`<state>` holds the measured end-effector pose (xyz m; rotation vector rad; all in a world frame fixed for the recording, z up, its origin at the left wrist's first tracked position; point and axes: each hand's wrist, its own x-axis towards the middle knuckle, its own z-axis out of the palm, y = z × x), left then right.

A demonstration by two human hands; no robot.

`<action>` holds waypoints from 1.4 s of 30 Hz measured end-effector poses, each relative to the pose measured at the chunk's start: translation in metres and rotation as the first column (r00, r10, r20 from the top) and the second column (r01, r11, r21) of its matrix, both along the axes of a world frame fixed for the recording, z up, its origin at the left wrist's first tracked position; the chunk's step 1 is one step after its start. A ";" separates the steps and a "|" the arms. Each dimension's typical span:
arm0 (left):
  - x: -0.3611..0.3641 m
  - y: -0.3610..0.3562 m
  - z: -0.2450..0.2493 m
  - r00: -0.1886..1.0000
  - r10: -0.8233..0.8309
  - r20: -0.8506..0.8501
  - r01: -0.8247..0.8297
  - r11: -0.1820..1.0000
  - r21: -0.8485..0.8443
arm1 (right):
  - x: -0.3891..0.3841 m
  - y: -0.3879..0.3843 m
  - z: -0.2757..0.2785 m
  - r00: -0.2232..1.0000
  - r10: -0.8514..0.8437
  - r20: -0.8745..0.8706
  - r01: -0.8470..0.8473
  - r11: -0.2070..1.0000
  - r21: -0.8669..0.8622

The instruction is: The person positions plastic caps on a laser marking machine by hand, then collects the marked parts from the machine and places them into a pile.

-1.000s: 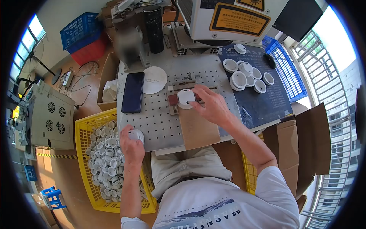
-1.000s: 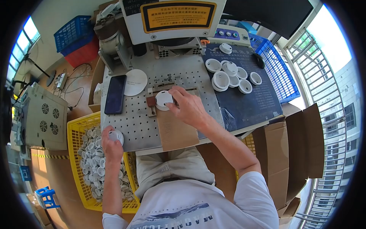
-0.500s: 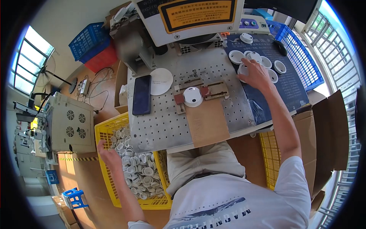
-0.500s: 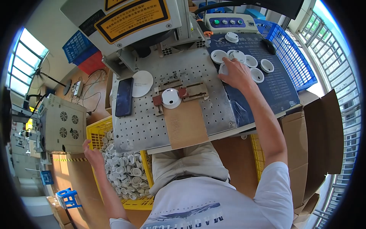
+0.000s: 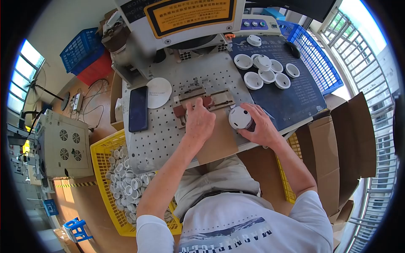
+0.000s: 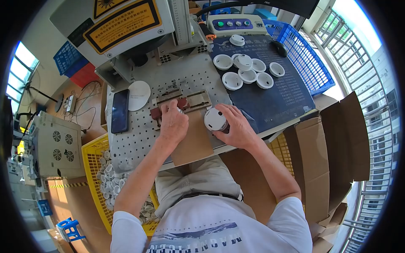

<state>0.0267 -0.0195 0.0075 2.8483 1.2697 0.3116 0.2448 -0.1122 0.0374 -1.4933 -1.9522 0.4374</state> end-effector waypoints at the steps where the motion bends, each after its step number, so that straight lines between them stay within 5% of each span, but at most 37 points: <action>1: -0.002 -0.009 0.000 1.000 -0.015 0.011 0.015 1.000 -0.006 | 0.004 -0.003 -0.001 1.000 -0.015 0.011 0.015 1.000 -0.006; 3: -0.018 -0.027 -0.003 0.984 -0.135 0.116 0.122 0.986 0.111 | 0.006 -0.004 -0.002 1.000 -0.015 -0.004 0.015 1.000 -0.012; 7: -0.050 -0.053 -0.014 0.956 -0.114 0.272 0.102 0.993 0.057 | -0.011 0.000 0.015 0.998 0.034 0.047 -0.031 0.997 -0.066; 11: -0.096 -0.070 -0.028 0.936 0.036 0.350 -0.051 0.998 0.035 | -0.050 0.008 0.016 0.977 0.191 0.091 -0.179 0.976 -0.126; 13: -0.120 -0.078 -0.025 0.852 0.256 0.456 -0.195 0.965 -0.178 | -0.065 0.010 0.018 0.967 0.212 0.141 -0.191 0.970 -0.150; 17: -0.174 -0.090 -0.011 0.761 0.265 0.592 -0.285 0.957 -0.061 | -0.077 0.017 0.028 0.928 0.305 0.213 -0.293 0.952 -0.086; 19: -0.189 -0.093 -0.017 0.684 0.326 0.653 -0.347 0.932 -0.102 | -0.079 0.018 0.027 0.897 0.341 0.282 -0.291 0.935 -0.203; 20: -0.190 -0.095 -0.020 0.676 0.333 0.657 -0.353 0.929 -0.108 | -0.086 0.017 0.029 0.892 0.348 0.289 -0.296 0.932 -0.209; 22: -0.182 -0.097 -0.019 0.641 0.333 0.691 -0.327 0.934 -0.147 | -0.103 0.014 0.040 0.931 0.149 0.332 -0.037 0.947 -0.320; 25: -0.168 -0.096 -0.016 0.653 0.302 0.695 -0.288 0.947 -0.141 | -0.097 0.016 0.042 0.879 0.281 0.385 -0.268 0.959 -0.086; 28: -0.152 -0.094 -0.014 0.740 0.278 0.612 -0.258 0.958 -0.123 | -0.095 0.019 0.035 0.889 0.374 0.264 -0.306 0.915 -0.263; 31: -0.147 -0.092 -0.021 0.798 0.243 0.551 -0.269 0.962 -0.034 | -0.105 0.016 0.042 0.918 0.290 0.271 -0.217 0.938 -0.269; 35: -0.144 -0.093 -0.018 0.749 0.289 0.597 -0.291 0.952 -0.096 | -0.105 0.021 0.036 0.904 0.362 0.226 -0.301 0.917 -0.262; 42: -0.142 -0.093 -0.015 0.720 0.345 0.603 -0.314 0.936 -0.160 | -0.117 0.030 0.024 0.953 0.253 0.166 -0.220 0.956 -0.192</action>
